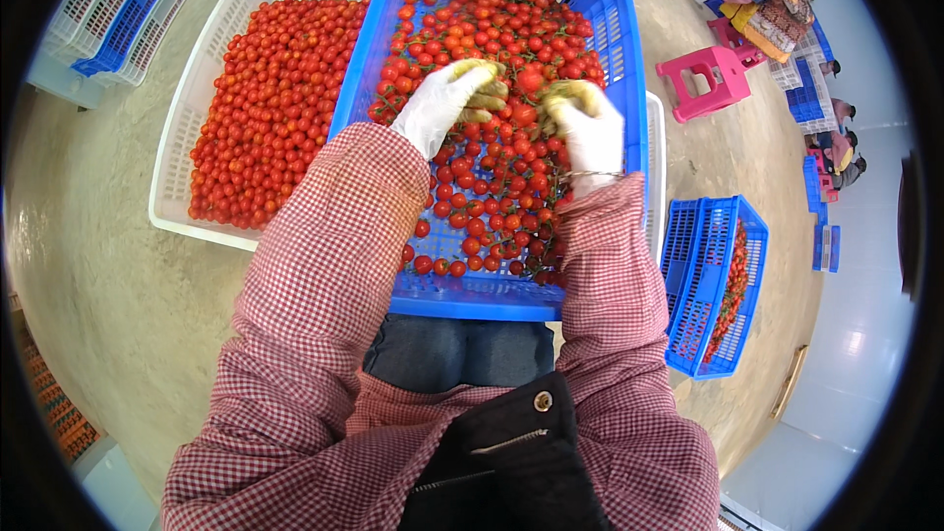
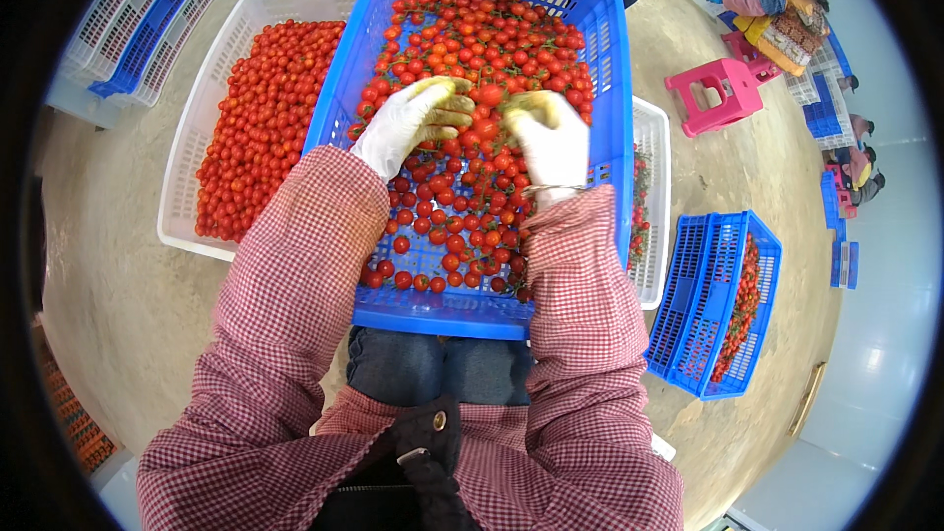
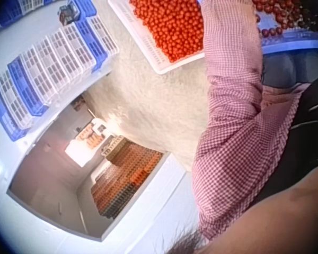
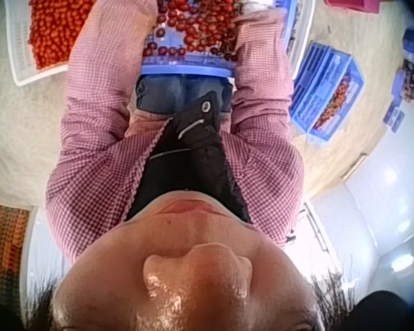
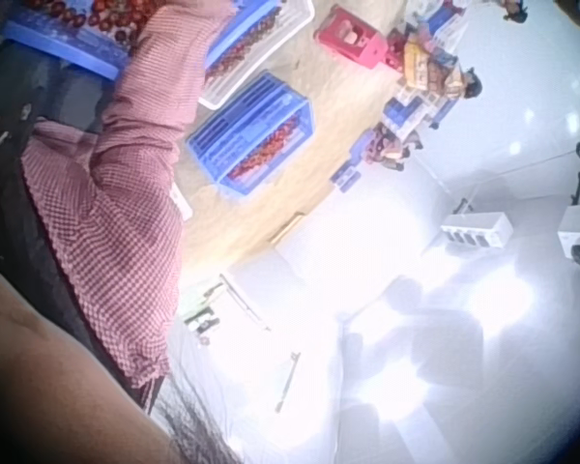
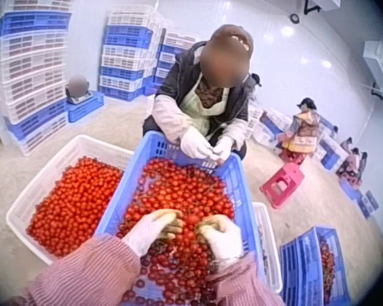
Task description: The person removes green stems from cherry tomatoes and places the cleaned tomatoes into a white basket. The person handles tomatoes one at a time, detaching stems with gloved hands and transferring the fruit to a separate container.
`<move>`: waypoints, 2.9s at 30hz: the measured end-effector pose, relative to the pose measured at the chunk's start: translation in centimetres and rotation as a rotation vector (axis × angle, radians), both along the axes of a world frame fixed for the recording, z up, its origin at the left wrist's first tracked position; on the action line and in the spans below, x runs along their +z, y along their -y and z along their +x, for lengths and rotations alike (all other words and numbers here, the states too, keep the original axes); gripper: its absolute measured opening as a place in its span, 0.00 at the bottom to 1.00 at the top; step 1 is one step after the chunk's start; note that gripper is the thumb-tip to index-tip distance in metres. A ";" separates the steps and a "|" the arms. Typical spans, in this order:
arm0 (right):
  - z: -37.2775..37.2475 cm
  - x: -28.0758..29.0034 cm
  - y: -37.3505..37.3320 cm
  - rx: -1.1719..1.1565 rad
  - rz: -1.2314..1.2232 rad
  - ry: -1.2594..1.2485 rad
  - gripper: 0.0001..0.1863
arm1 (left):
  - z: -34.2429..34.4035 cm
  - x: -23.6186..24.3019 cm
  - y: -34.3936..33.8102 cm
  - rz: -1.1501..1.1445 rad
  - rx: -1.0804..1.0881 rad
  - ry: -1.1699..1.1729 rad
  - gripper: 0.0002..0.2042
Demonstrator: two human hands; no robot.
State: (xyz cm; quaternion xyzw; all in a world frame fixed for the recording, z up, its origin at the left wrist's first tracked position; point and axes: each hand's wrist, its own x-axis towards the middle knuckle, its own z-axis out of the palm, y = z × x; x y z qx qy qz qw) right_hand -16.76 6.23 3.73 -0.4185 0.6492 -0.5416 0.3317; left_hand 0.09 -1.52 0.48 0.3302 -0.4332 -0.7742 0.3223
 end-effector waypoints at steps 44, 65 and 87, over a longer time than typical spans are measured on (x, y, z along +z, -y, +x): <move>0.7 -3.0 0.6 0.109 0.012 0.360 0.14 | 0.0 0.3 -0.2 0.070 -0.175 0.147 0.11; -6.6 1.7 -1.1 -0.071 -0.180 -0.407 0.10 | 1.6 1.2 1.5 0.197 -0.050 -0.550 0.13; 7.8 -8.6 0.4 1.049 0.443 -1.453 0.19 | 3.0 1.3 2.7 0.152 0.313 -0.401 0.21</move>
